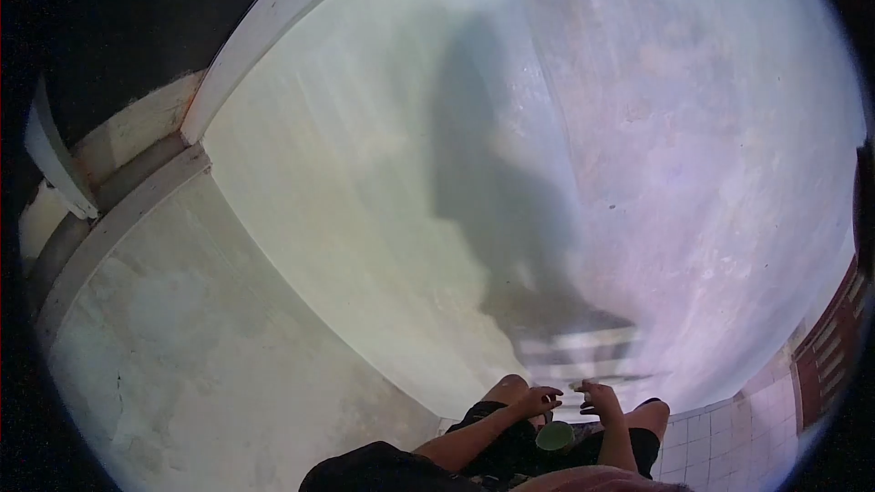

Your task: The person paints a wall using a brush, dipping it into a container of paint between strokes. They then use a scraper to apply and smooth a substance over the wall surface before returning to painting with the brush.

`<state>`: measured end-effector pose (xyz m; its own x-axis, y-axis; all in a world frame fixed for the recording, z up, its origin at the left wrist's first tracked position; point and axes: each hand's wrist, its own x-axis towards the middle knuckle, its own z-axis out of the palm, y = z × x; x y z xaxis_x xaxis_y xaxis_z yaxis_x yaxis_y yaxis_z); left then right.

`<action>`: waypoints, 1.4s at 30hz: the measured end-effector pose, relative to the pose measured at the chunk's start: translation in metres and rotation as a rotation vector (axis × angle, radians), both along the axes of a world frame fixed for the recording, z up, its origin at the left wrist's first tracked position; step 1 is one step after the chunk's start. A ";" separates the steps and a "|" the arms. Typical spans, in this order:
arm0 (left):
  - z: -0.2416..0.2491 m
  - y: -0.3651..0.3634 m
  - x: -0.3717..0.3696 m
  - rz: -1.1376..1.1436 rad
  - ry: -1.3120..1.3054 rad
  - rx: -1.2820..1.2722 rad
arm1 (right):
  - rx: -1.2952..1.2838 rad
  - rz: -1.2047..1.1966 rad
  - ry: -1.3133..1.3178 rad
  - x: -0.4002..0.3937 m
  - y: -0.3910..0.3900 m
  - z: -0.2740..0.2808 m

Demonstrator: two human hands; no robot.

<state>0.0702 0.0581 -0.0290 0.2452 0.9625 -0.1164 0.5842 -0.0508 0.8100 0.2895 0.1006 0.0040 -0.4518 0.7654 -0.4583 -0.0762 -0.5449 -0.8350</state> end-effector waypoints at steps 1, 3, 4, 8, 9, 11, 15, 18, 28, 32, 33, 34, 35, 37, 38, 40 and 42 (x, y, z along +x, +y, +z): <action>0.011 0.000 0.009 -0.033 0.009 0.114 | 0.103 0.040 -0.086 -0.005 0.004 -0.013; 0.042 0.004 0.027 -0.143 0.046 0.229 | 0.168 0.032 -0.142 -0.003 0.000 0.002; 0.047 0.008 0.033 -0.145 0.048 0.225 | 0.235 0.033 -0.204 -0.002 -0.005 0.016; 0.050 0.021 0.058 -0.221 -0.003 0.363 | 0.018 -0.106 0.171 0.000 -0.002 0.014; 0.056 0.024 0.061 -0.224 0.025 0.400 | 0.037 -0.075 0.239 0.007 -0.011 0.036; 0.075 0.021 0.065 -0.157 0.048 0.347 | 0.101 -0.014 0.288 0.009 -0.013 0.032; 0.079 0.015 0.062 -0.083 -0.034 0.363 | 0.286 0.029 0.314 0.000 -0.014 0.025; 0.056 0.024 0.051 -0.066 0.051 0.625 | 0.435 -0.035 0.295 -0.018 -0.008 0.004; 0.073 0.007 0.052 -0.086 -0.020 0.697 | 0.740 -0.341 0.215 -0.040 -0.032 0.031; 0.070 0.004 0.039 0.012 -0.187 0.632 | 0.868 -0.463 -0.250 -0.040 -0.022 0.022; 0.067 0.005 0.034 0.080 -0.110 0.814 | 0.812 -0.511 -0.291 -0.035 -0.010 0.013; 0.064 0.005 0.026 0.116 -0.076 0.843 | 0.828 -0.526 -0.320 -0.025 0.002 0.017; 0.060 0.006 0.019 0.204 -0.145 0.824 | 0.942 -0.492 -0.306 -0.014 0.017 0.028; 0.053 0.001 0.004 0.347 -0.192 0.702 | 1.169 -0.445 -0.403 -0.002 0.039 0.083; 0.043 0.002 -0.003 0.364 -0.210 0.728 | 1.278 -0.427 -0.520 0.002 0.046 0.130; 0.027 0.002 -0.014 0.428 -0.226 0.542 | 1.282 -0.448 -0.530 0.011 0.077 0.201; 0.018 0.003 -0.015 0.474 -0.279 0.535 | 1.745 -0.371 -0.797 0.015 0.095 0.299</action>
<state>0.0553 0.0610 -0.0107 -0.2560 0.8797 0.4008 0.4186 -0.2729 0.8662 0.3049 0.1951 0.3031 -0.2942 0.5256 0.7982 0.6324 0.7333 -0.2497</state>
